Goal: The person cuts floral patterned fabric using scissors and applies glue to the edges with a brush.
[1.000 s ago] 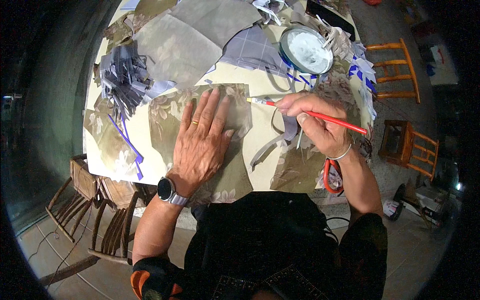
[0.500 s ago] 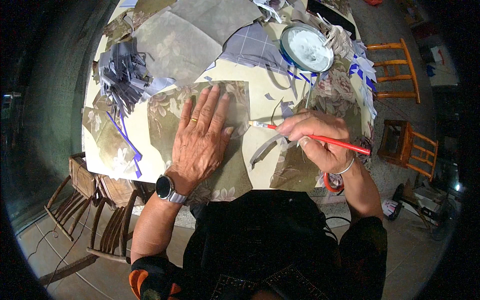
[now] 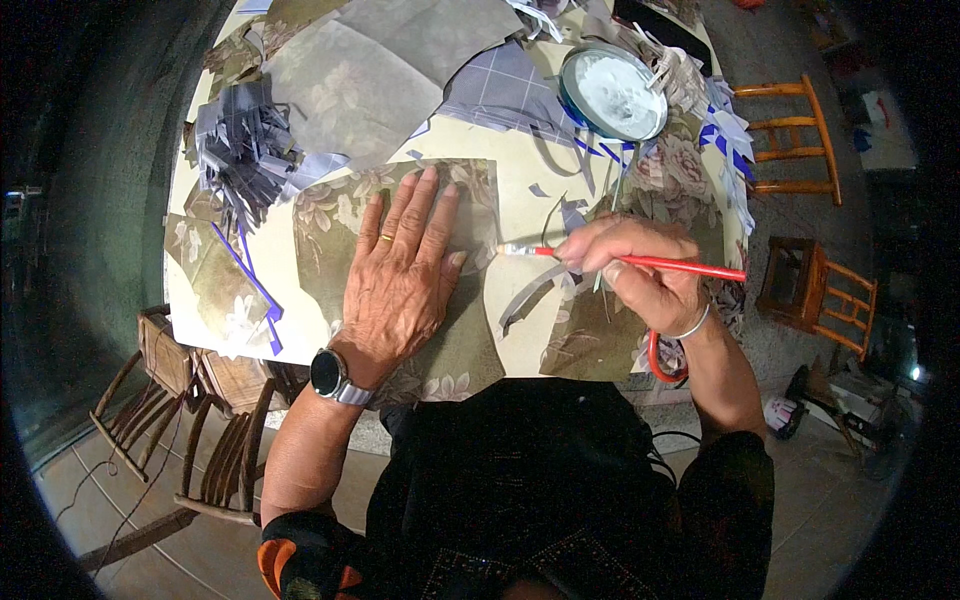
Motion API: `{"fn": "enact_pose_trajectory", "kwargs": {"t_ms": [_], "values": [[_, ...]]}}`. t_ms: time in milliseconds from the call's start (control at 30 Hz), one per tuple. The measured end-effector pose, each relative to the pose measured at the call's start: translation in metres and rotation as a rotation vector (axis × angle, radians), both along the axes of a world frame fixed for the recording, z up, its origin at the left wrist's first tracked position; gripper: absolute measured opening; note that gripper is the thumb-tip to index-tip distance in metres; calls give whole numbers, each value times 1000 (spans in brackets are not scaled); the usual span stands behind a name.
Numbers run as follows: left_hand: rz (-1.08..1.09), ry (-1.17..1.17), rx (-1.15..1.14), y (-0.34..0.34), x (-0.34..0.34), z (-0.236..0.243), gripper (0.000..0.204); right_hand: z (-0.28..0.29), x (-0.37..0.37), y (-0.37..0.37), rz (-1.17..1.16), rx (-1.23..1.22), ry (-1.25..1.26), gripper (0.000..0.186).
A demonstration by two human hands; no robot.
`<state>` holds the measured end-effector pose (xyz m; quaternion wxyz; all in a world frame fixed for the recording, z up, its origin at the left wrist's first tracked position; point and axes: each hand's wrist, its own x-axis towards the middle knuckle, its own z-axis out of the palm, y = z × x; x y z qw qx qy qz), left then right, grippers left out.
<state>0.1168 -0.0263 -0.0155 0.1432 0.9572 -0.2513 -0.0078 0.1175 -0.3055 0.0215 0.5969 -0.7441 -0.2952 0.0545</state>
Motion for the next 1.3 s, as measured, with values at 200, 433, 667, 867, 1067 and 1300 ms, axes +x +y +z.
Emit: {"fn": "enact_pose_trajectory", "kwargs": {"t_ms": [200,433,667,867,1067,1300], "values": [[-16,3,-8,1,1,1,60,5,-3,-2,-26,42,27,14],[-49,-15,46,1,0,5,56,6,1,1,-143,40,-28,16],[-83,-14,37,1,1,8,55,-4,17,15,-176,-26,-65,13],[-115,-13,13,2,0,10,59,-11,26,16,-220,-5,6,13],[-170,7,-33,9,0,10,53,-11,26,19,-245,64,-23,11],[-161,-7,-92,8,-1,8,46,-4,13,20,-217,-89,-7,11]]}}
